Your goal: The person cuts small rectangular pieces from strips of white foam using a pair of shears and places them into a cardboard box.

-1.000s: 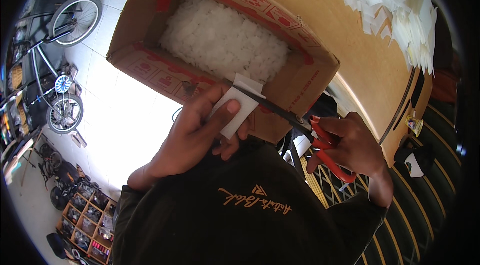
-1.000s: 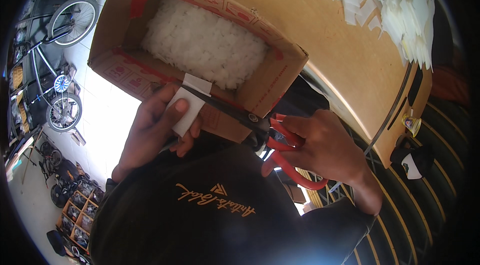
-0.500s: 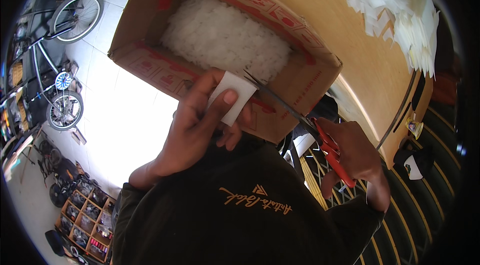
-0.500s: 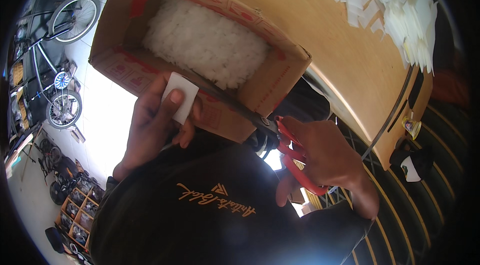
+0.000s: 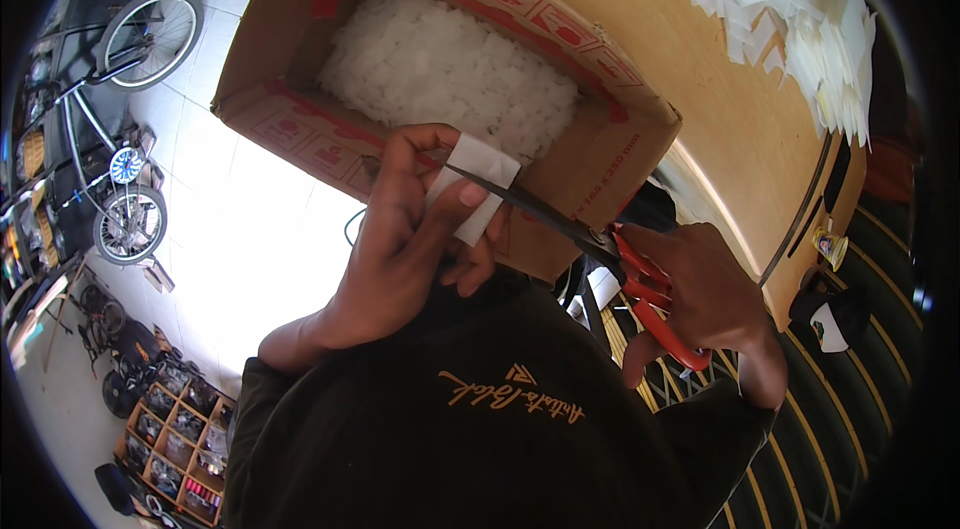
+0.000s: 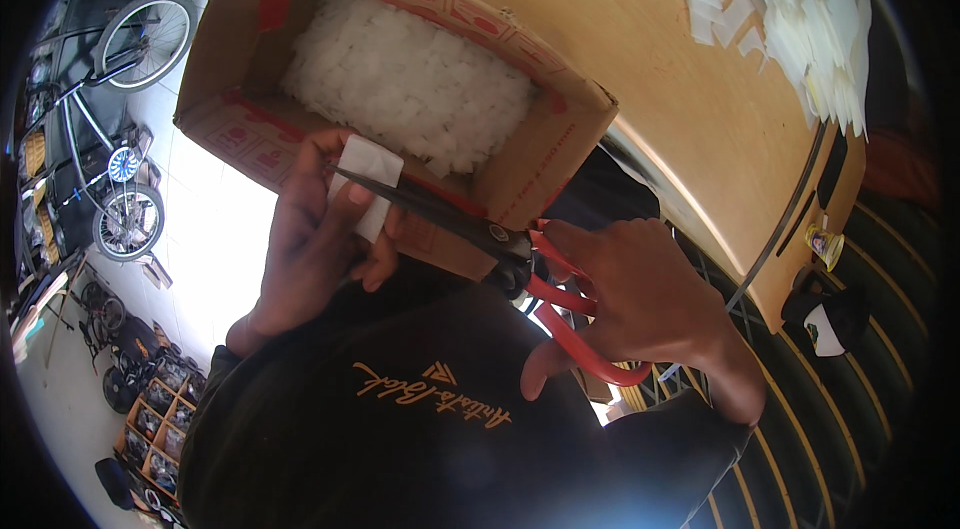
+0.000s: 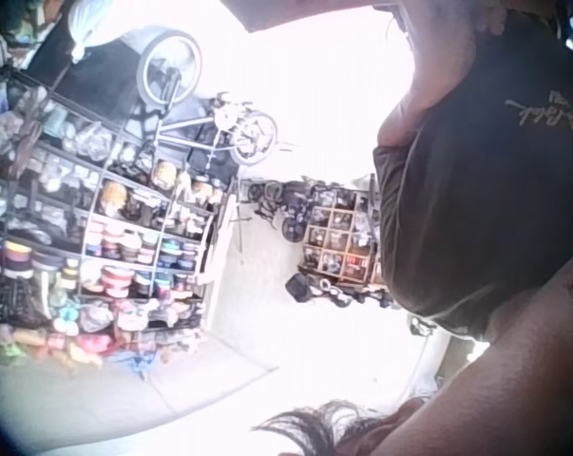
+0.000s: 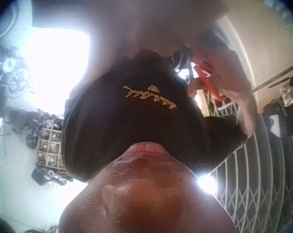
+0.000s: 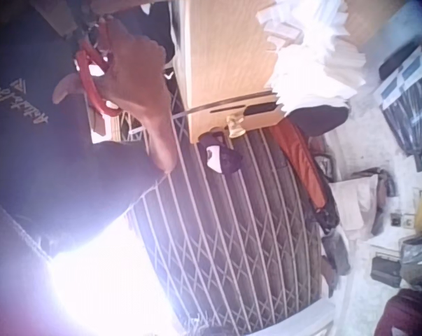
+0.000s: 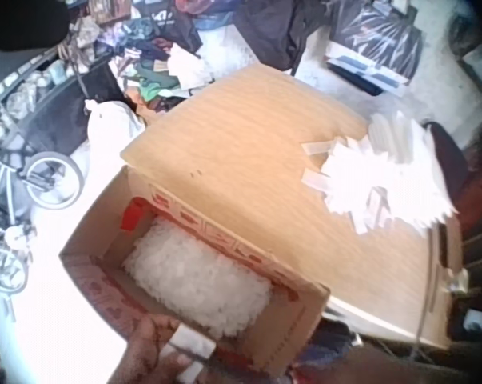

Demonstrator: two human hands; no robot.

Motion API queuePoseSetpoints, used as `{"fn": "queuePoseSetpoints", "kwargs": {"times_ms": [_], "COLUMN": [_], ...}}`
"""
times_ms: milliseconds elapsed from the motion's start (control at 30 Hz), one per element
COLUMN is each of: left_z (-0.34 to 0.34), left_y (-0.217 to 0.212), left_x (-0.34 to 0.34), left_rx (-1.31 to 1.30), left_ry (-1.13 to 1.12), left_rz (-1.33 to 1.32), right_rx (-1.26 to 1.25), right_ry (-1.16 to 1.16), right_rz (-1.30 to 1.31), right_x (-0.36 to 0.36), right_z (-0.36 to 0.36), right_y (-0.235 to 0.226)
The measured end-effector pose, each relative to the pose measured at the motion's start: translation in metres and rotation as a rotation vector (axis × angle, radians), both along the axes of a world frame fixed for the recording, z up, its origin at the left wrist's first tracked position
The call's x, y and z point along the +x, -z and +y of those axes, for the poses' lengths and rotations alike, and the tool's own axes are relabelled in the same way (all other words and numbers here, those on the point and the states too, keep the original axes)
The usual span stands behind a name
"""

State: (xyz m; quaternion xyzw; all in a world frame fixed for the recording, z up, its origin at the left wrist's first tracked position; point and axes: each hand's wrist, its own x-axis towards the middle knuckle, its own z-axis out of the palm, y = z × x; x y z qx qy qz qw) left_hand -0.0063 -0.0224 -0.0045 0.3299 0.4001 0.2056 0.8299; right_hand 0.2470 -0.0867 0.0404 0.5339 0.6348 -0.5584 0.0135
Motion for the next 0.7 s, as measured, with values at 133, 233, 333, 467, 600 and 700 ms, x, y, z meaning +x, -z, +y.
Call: {"fn": "queuePoseSetpoints", "kwargs": {"times_ms": [133, 233, 333, 467, 600, 700], "left_z": [0.002, 0.002, 0.003, 0.008, 0.008, 0.006], "left_y": [0.0, -0.001, -0.009, -0.007, -0.009, -0.006], "left_x": [-0.002, -0.003, -0.005, -0.012, -0.01, -0.01], "left_rx": [-0.004, -0.008, -0.082, -0.134, -0.127, -0.106], "left_ry": [0.013, 0.029, 0.077, 0.217, 0.195, 0.186], "left_rz": [-0.029, -0.017, 0.056, 0.078, 0.117, 0.106], "right_rx": [-0.018, 0.017, 0.058, 0.087, 0.098, 0.111], "right_ry": [0.035, 0.05, 0.086, 0.15, 0.154, 0.166], "right_rz": [-0.011, -0.038, -0.019, 0.006, 0.006, 0.012], "right_x": [0.001, 0.0, 0.001, 0.002, -0.001, -0.001], "right_z": [0.001, 0.0, -0.004, -0.012, -0.01, -0.011], "right_y": [0.002, 0.003, 0.005, 0.009, 0.006, 0.005]}}
